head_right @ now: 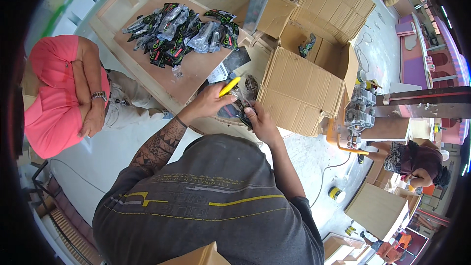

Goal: The person uses a utility knife to cut the tape and open a cardboard box, then removes multiple small packaged items from the box and places them on a nearby wooden surface before opening one of the individual packages.

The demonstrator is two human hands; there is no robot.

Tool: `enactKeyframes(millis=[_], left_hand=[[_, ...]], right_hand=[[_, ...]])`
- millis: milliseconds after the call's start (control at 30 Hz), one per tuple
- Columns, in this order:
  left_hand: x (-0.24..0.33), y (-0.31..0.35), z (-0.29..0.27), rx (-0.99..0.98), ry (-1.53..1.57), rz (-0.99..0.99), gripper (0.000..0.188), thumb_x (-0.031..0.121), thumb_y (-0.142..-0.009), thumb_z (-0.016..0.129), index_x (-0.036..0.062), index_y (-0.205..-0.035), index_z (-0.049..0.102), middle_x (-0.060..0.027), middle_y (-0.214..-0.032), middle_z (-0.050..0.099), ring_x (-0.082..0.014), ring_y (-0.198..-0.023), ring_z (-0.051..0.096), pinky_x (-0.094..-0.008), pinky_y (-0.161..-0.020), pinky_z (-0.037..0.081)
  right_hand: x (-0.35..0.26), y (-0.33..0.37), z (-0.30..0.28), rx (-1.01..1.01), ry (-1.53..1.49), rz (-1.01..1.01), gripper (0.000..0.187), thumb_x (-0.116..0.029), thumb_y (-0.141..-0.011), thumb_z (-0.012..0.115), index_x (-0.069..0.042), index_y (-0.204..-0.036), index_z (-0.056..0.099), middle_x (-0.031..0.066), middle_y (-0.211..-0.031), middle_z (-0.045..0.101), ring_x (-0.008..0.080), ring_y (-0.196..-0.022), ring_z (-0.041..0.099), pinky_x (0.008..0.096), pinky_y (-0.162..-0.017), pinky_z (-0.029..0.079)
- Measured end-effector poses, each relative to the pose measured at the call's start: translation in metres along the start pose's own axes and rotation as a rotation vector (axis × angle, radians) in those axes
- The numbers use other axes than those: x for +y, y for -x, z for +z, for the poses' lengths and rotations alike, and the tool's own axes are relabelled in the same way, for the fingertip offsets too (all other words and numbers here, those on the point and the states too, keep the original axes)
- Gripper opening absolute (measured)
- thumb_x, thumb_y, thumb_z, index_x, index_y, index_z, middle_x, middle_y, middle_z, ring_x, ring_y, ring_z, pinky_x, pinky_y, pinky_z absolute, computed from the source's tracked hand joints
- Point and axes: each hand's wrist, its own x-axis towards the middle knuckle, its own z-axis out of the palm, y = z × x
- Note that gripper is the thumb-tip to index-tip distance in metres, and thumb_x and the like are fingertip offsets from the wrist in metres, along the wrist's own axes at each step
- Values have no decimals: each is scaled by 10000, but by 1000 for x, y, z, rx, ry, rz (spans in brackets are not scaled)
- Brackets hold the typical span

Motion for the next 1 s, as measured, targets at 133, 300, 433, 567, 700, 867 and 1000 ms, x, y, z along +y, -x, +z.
enactKeyframes(millis=[133,300,433,567,700,867,1000], left_hand=[[-26,9,-31,53,83,-98,408,354,-969,747,-23,-1086,646,-211,-910,699,-324,-838,700,-427,-762,542],[-38,11,-46,170,28,-126,373,313,-982,742,-18,-1131,652,-152,-945,706,-260,-837,675,-409,-771,531],[-29,5,-31,331,119,-108,371,314,-978,752,-15,-1110,643,-179,-910,692,-286,-813,678,-403,-745,529],[-21,-5,-14,338,-16,-53,357,313,-977,754,-1,-1106,643,-183,-877,689,-306,-776,681,-406,-709,533],[-1,-1,-5,196,-156,-12,315,262,-969,763,51,-1182,666,-179,-1012,754,-340,-892,749,-436,-734,588],[16,21,-1,121,-166,412,504,70,-891,784,122,-1370,637,-72,-1310,733,-248,-1050,766,-365,-834,636],[29,30,-1,19,-230,513,347,8,-837,756,84,-1167,681,-34,-1424,670,-209,-1038,766,-339,-801,641]], right_hand=[[39,2,-13,38,330,-83,441,-347,-1093,577,25,-1329,614,294,-1037,725,450,-964,731,492,-819,556],[62,9,-30,102,557,96,376,-339,-1050,626,32,-1107,643,290,-905,701,447,-895,723,486,-779,531],[54,12,-37,115,489,108,386,-354,-1039,649,30,-1035,615,220,-781,683,348,-722,710,450,-666,525],[61,10,-32,158,202,138,381,-366,-1056,644,9,-995,626,106,-713,635,186,-621,623,356,-589,498],[66,11,-25,301,-292,202,320,-357,-1061,670,-45,-1013,618,-1,-680,559,105,-569,527,286,-514,423],[42,-2,-32,392,-918,-18,224,-227,-983,783,-102,-977,596,-10,-689,542,109,-568,503,278,-543,406],[15,-23,-38,329,-809,-64,250,-245,-1011,754,-140,-896,558,-35,-660,495,82,-534,436,275,-508,337]])
